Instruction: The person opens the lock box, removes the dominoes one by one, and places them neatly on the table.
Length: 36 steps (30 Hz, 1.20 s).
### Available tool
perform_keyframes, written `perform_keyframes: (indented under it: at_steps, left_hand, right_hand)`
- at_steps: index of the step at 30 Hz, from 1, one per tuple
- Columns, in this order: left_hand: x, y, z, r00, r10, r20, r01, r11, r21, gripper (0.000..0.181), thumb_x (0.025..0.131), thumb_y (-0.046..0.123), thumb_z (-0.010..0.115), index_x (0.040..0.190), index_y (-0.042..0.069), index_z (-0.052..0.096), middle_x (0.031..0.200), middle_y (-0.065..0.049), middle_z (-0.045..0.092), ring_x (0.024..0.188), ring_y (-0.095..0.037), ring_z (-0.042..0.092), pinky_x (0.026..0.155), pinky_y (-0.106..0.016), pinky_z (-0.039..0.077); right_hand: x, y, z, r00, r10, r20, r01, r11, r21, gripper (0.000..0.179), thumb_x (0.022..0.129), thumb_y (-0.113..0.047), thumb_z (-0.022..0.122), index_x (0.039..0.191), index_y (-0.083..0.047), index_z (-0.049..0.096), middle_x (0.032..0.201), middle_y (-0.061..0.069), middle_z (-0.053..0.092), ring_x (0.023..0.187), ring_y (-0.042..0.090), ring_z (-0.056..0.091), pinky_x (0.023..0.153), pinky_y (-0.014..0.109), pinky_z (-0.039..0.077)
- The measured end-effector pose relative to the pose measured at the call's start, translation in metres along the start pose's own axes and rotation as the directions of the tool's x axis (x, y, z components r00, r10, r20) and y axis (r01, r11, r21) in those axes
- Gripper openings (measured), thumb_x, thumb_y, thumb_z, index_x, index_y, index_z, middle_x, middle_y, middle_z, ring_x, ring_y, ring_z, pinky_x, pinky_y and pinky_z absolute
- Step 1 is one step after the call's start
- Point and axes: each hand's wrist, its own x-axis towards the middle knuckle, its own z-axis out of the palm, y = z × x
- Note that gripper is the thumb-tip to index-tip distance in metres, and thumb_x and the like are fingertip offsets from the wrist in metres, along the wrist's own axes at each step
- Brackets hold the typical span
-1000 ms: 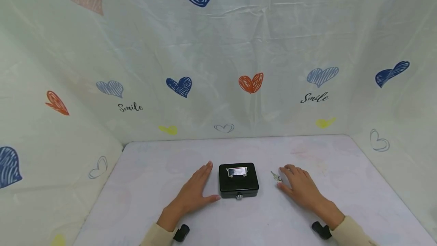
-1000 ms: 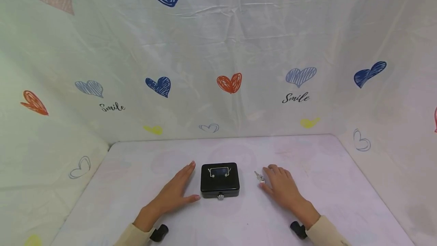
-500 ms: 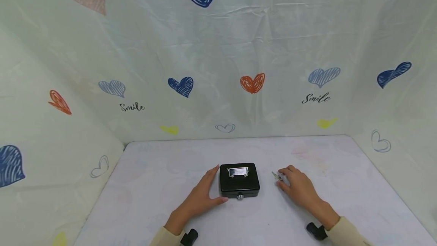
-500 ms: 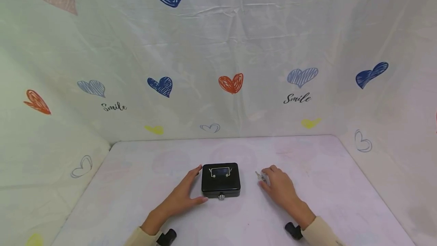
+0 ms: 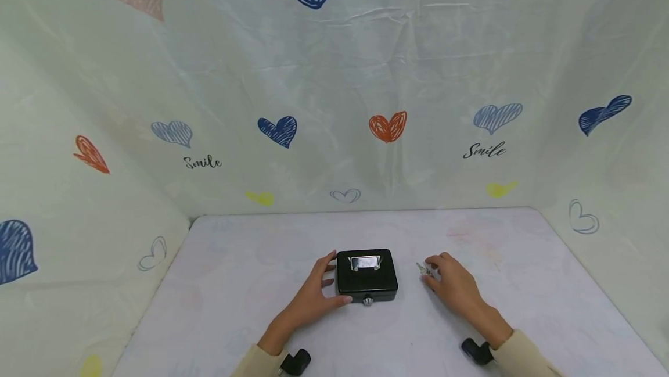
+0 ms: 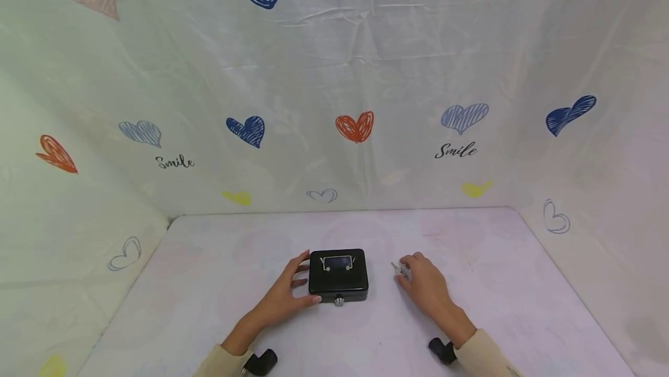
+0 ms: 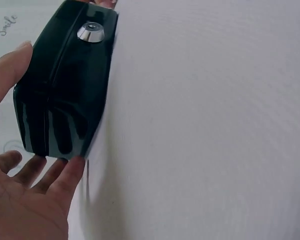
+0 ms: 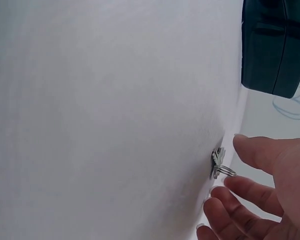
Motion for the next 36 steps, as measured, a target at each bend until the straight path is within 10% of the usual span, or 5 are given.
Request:
perform_keyframes:
  at_steps: [10,19,36]
  left_hand:
    - [-0.003,0.021,-0.001,0.999,-0.035,-0.019,0.031,0.983,-0.183,0.096,0.071,0.012,0.08,0.147,0.017,0.021,0.149,-0.011,0.025,0.128,-0.037,0.037,0.097,-0.046,0.043]
    - [0.006,-0.009,0.006,0.999,-0.038,-0.007,0.035,0.961,-0.273,0.101,0.067,0.017,0.084,0.147,0.018,0.023,0.149,-0.002,0.026,0.132,-0.027,0.032,0.098,-0.034,0.043]
    - [-0.002,0.015,-0.003,0.996,-0.082,0.028,0.086,0.916,-0.392,0.091,0.068,0.004,0.081,0.143,0.013,0.03,0.144,-0.014,0.033,0.13,-0.035,0.034,0.099,-0.036,0.042]
  right_hand:
    - [0.005,-0.001,0.002,0.999,0.04,0.002,-0.04,0.999,0.035,0.034,0.075,-0.018,0.078,0.103,-0.003,0.065,0.085,0.003,0.055,0.071,0.014,0.051,0.054,0.026,0.043]
    - [0.005,-0.004,0.001,0.997,0.069,0.023,-0.07,0.996,0.05,0.029,0.076,-0.016,0.076,0.1,-0.003,0.065,0.084,0.004,0.054,0.069,0.014,0.048,0.053,0.025,0.042]
    - [0.012,-0.01,-0.002,0.976,0.182,0.118,-0.196,0.974,0.114,0.017,0.078,-0.009,0.073,0.09,-0.004,0.062,0.077,0.002,0.057,0.063,0.013,0.051,0.05,0.027,0.043]
